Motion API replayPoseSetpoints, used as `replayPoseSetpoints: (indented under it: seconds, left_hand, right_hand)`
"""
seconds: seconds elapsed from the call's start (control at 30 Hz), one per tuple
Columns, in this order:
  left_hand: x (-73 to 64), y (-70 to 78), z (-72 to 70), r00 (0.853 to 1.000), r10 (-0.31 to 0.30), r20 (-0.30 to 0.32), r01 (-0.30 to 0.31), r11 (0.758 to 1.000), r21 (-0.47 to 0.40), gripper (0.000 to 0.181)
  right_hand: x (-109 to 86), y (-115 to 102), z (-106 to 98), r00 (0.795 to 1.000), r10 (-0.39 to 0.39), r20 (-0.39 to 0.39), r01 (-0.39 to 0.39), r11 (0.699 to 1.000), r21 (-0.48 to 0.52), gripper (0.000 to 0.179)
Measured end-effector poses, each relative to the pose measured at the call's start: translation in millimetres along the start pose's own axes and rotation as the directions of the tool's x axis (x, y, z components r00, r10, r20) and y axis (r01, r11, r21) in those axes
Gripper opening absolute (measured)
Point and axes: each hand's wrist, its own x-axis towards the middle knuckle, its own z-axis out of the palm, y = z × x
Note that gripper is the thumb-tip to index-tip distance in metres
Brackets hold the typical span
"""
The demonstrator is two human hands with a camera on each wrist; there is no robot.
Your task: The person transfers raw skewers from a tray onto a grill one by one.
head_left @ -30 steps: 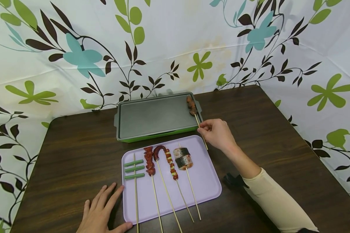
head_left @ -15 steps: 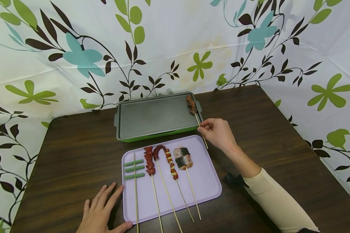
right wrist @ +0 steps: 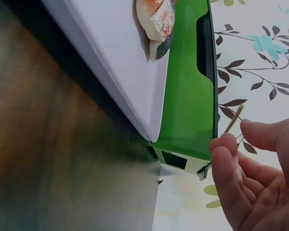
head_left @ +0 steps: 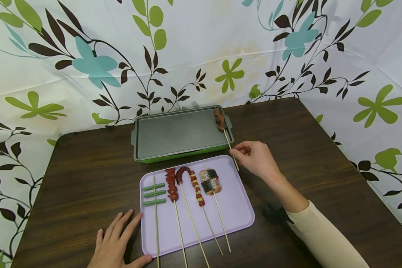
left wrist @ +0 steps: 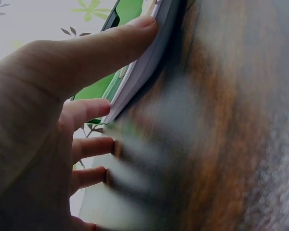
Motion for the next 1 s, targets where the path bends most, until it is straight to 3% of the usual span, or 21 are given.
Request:
replayPoseSetpoints:
  seconds: [0.23,0.53,0.67,0.87,1.0]
  left_hand:
    - [0.2,-1.0,-1.0,1.000,0.017,0.001,-0.017,1.000,-0.007,0.103]
    - [0.8,-2.5,-0.5,0.999,0.038,-0.011,-0.038,0.999,0.001,0.104]
    - [1.4,-2.0,-1.8,0.999,0.033,-0.005,-0.033,0.999,0.004,0.104]
    - [1.7,-1.8,-2.7,1.000,0.031,0.001,-0.031,1.000,0.005,0.103]
    - [1.6,-1.4,-2.1,1.000,0.025,0.009,-0.025,1.000,0.001,0.103]
  right_hand:
    - [-26.9,9,-6,0.993,0.062,0.097,-0.062,0.998,-0.011,0.025]
    - [-64.1,20,-11,0.975,0.095,0.199,-0.106,0.993,0.046,0.028]
    - [-79.1,15,-6,0.961,0.067,0.270,-0.089,0.993,0.071,0.023]
    - [-96.7,4,12,0.934,-0.038,0.355,0.011,0.997,0.077,0.020]
    - [-103.3,-2,24,0.916,-0.054,0.397,0.020,0.996,0.088,0.020]
